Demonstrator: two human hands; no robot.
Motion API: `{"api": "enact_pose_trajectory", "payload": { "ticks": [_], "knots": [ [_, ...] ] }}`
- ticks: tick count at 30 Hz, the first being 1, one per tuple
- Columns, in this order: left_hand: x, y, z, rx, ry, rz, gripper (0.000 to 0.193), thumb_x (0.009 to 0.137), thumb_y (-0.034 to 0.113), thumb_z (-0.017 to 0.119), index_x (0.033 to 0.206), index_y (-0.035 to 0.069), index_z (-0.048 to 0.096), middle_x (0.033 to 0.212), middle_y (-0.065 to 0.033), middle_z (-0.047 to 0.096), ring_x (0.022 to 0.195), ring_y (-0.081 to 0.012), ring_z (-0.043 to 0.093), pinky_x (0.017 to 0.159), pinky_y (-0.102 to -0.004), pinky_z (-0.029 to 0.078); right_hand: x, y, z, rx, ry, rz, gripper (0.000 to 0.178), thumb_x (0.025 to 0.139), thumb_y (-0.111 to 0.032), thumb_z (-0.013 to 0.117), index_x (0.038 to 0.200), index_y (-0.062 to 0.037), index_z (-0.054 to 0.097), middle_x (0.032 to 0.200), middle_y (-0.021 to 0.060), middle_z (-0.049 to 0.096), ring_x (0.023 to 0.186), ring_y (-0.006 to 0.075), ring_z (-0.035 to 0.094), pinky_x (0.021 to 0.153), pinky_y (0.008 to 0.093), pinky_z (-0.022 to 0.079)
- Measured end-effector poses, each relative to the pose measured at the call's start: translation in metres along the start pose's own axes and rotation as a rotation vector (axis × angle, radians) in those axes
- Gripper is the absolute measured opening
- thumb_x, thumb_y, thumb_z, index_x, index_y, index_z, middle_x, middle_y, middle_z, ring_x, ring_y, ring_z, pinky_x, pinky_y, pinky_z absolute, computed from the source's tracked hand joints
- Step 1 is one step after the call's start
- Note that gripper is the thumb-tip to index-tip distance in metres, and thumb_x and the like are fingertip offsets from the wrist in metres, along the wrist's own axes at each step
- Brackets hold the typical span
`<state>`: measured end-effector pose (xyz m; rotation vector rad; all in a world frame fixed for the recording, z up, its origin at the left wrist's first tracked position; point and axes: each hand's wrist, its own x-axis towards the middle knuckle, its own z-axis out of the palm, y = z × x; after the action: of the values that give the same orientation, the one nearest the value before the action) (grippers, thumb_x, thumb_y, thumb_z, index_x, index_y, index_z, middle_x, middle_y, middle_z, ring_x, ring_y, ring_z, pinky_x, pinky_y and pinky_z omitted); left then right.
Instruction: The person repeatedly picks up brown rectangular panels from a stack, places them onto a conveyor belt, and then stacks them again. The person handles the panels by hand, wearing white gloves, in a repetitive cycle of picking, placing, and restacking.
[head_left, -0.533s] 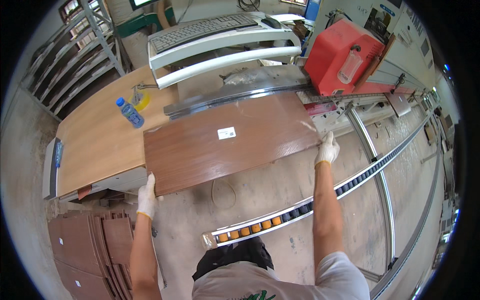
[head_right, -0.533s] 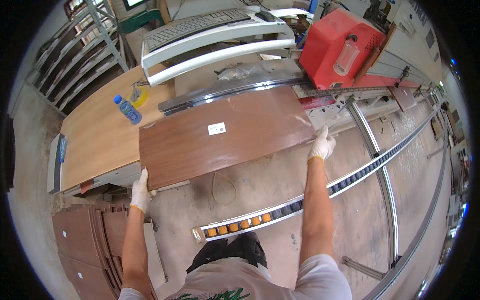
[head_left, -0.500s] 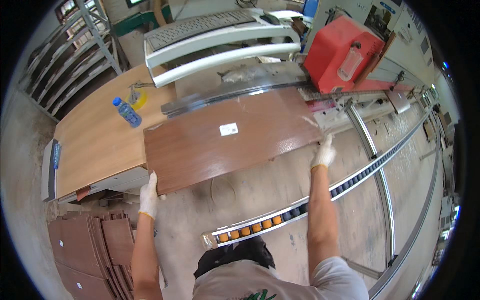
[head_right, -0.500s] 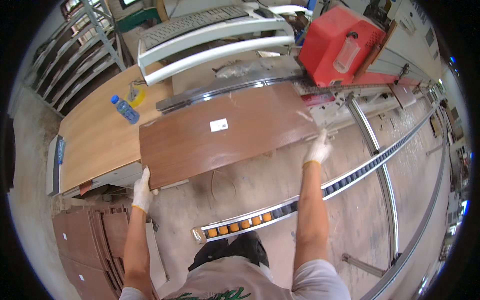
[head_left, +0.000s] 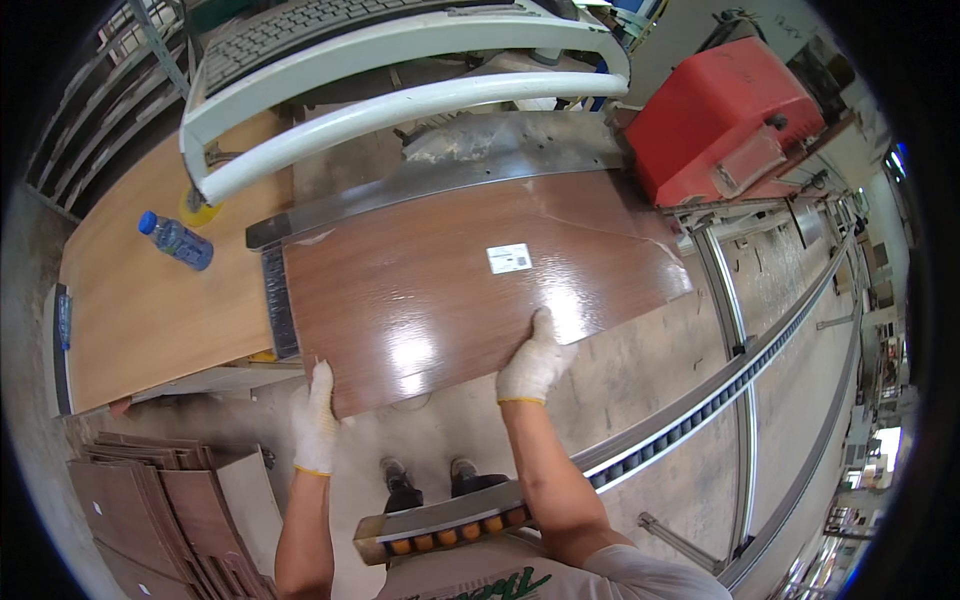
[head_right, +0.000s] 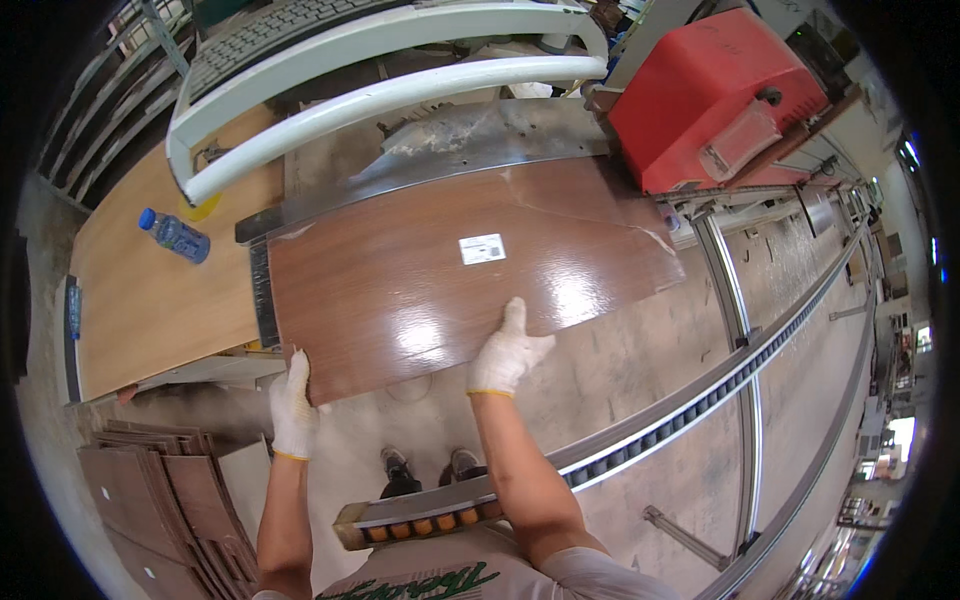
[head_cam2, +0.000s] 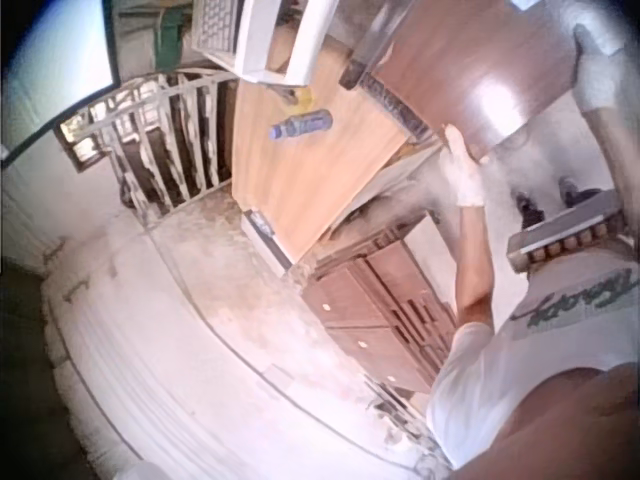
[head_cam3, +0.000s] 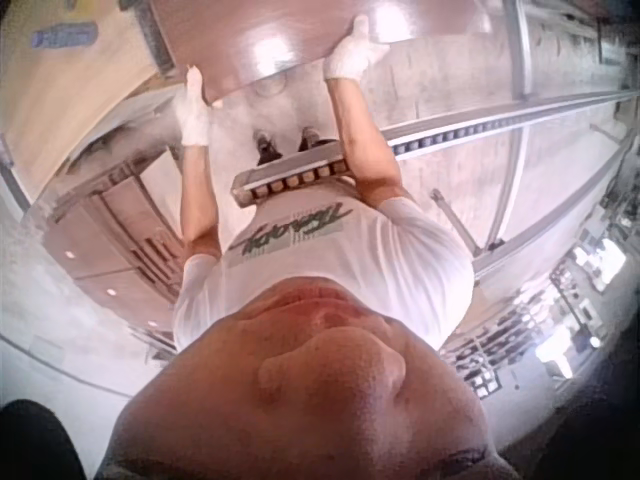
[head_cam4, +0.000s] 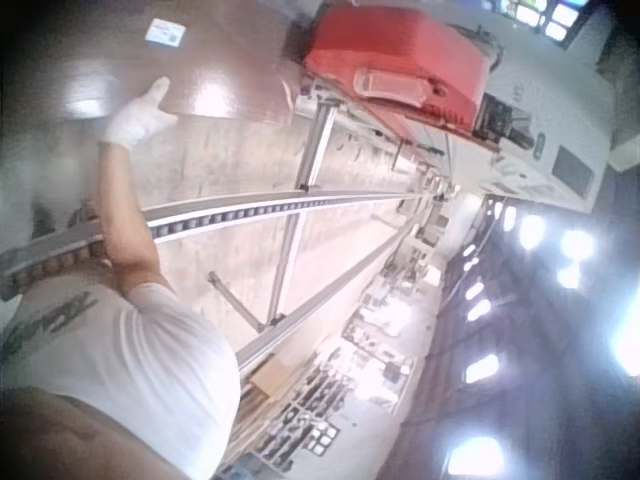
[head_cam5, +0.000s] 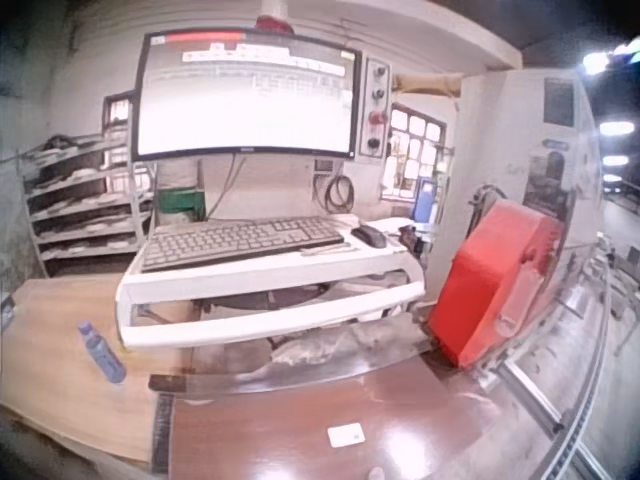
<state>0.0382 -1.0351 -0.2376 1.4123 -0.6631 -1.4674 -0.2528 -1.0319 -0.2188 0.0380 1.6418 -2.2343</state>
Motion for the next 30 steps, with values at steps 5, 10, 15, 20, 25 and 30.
{"api": "enact_pose_trajectory", "payload": {
  "ticks": [5, 10, 15, 20, 25, 30],
  "knots": [
    [-0.024, -0.019, 0.083, 0.072, -0.007, -0.051, 0.053, 0.107, 0.051, 0.07, 0.124, 0.001, 0.07, 0.093, -0.0034, 0.071, 0.068, -0.0117, 0.064, 0.052, -0.0276, 0.048, 0.087, -0.015, -0.024, 0.07, 0.033, 0.049, 0.033, 0.101, 0.002, 0.066, 0.133, 0.0075, 0.063, 0.127, 0.0116, 0.071, 0.111, 0.0248, 0.07, 0.101, 0.0379, 0.056],
    [-0.043, -0.02, 0.155, 0.095, -0.045, -0.093, 0.051, 0.109, 0.051, 0.066, 0.118, 0.0, 0.07, 0.087, -0.0038, 0.069, 0.065, -0.0118, 0.063, 0.047, -0.0292, 0.045, 0.147, -0.032, -0.039, 0.102, -0.029, -0.06, 0.036, 0.099, 0.004, 0.065, 0.135, 0.009, 0.063, 0.128, 0.0136, 0.071, 0.112, 0.026, 0.07, 0.102, 0.0392, 0.056],
    [-0.054, -0.036, 0.215, 0.195, -0.036, -0.077, 0.058, 0.107, 0.055, 0.065, 0.106, -0.003, 0.069, 0.085, -0.0052, 0.068, 0.063, -0.0135, 0.063, 0.049, -0.0312, 0.051, 0.205, -0.046, -0.053, 0.182, -0.066, -0.119, 0.027, 0.095, 0.002, 0.065, 0.121, 0.0109, 0.067, 0.117, 0.0108, 0.07, 0.102, 0.0217, 0.068, 0.094, 0.0373, 0.055],
    [-0.051, -0.064, 0.26, 0.321, -0.114, -0.08, 0.063, 0.106, 0.058, 0.064, 0.098, -0.005, 0.07, 0.081, -0.01, 0.068, 0.069, -0.0203, 0.07, 0.05, -0.0389, 0.055, 0.137, -0.034, -0.038, -0.17, 0.069, -0.137, 0.048, 0.095, -0.01, 0.074, 0.134, 0.0131, 0.057, 0.13, 0.0219, 0.067, 0.116, 0.0321, 0.067, 0.104, 0.044, 0.054],
    [-0.012, -0.058, 0.29, 1.535, -0.586, 0.777, 0.051, 0.115, 0.047, 0.036, 0.132, 0.007, 0.062, 0.093, -0.0305, 0.075, 0.088, -0.0497, 0.074, 0.083, -0.0603, 0.055, 0.064, -0.017, -0.015, -0.21, 0.194, 0.089, 0.07, 0.092, -0.012, 0.081, 0.147, 0.0119, 0.045, 0.143, 0.0294, 0.061, 0.127, 0.0385, 0.063, 0.111, 0.0477, 0.05],
    [-0.023, -0.037, 0.307, 1.326, -0.831, 0.552, 0.07, 0.109, 0.062, 0.046, 0.089, -0.001, 0.072, 0.073, -0.0207, 0.074, 0.08, -0.0382, 0.077, 0.084, -0.0493, 0.058, 0.128, -0.032, -0.031, -0.124, 0.202, 0.031, 0.061, 0.091, -0.008, 0.08, 0.139, 0.0122, 0.048, 0.137, 0.0265, 0.064, 0.117, 0.0345, 0.066, 0.105, 0.0473, 0.054]
  ]
}}
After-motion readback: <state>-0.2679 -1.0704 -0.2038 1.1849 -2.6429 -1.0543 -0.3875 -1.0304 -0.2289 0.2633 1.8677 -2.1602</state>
